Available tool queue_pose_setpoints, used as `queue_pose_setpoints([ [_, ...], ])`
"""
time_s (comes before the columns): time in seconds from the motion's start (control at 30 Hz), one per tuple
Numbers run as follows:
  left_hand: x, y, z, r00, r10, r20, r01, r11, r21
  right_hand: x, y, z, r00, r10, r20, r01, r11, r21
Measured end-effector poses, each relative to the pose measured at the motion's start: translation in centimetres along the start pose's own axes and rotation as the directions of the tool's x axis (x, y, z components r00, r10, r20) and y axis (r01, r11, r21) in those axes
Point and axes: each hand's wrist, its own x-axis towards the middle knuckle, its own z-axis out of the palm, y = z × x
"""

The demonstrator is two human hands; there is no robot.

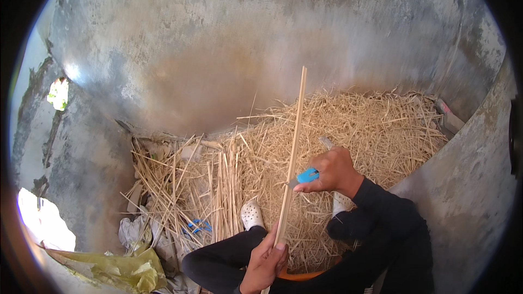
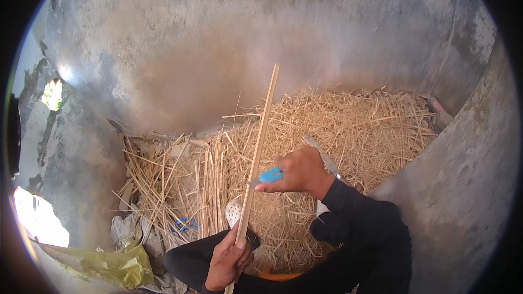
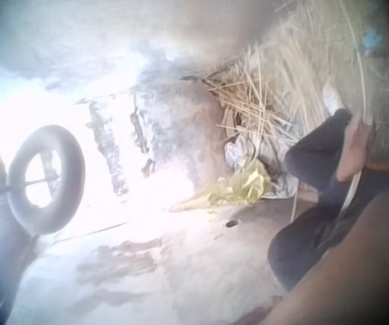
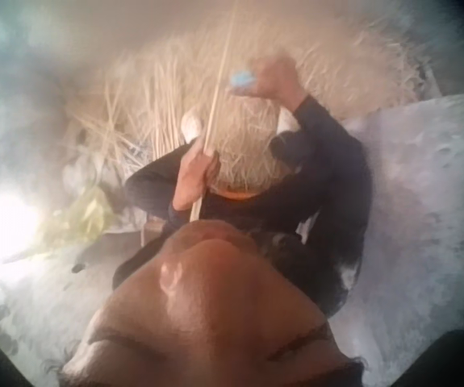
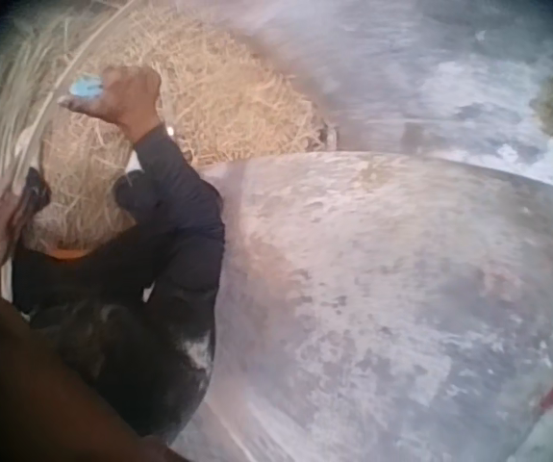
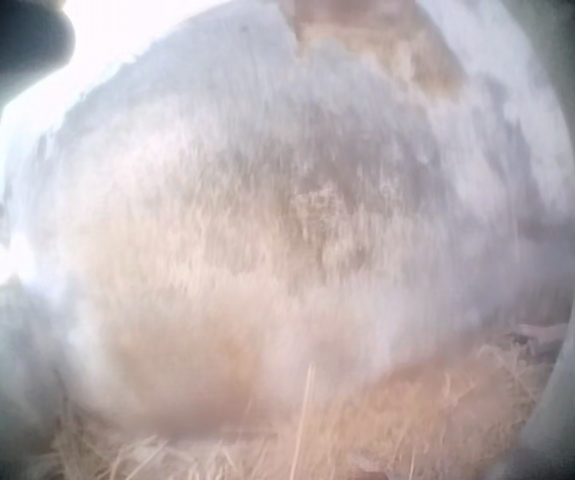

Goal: The person sits on a bed of straw and uses a blue utility knife to shave the outer layer off a long bamboo stick. They hold the stick with their left hand and scrape it with the knife in their right hand, creating a pile of shavings on the straw.

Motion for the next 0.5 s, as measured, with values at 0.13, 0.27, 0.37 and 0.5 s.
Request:
queue_pose_setpoints([
  [0.13, 0.0, -0.9, -0.6, 0.994, 0.104, 0.017, -0.105, 0.98, 0.171, 0.0, 1.0, 0.3, 1.0, -0.022, 0.004, 0.022, 0.998, -0.052],
  [0.27, -0.2, -0.5, 0.3, 0.992, 0.126, 0.012, -0.124, 0.958, 0.26, 0.7, 4.2, 0.3, 0.992, 0.119, -0.035, -0.121, 0.989, -0.086],
  [0.37, -0.2, -1.6, 0.7, 0.99, 0.138, -0.012, -0.129, 0.949, 0.287, 1.1, 6.6, 0.1, 0.96, 0.28, -0.002, -0.278, 0.953, -0.121],
  [0.5, -1.1, -2.8, 1.2, 0.996, -0.062, -0.058, 0.073, 0.976, 0.206, 1.6, 12.0, -0.7, 0.853, 0.521, -0.019, -0.515, 0.836, -0.19],
])
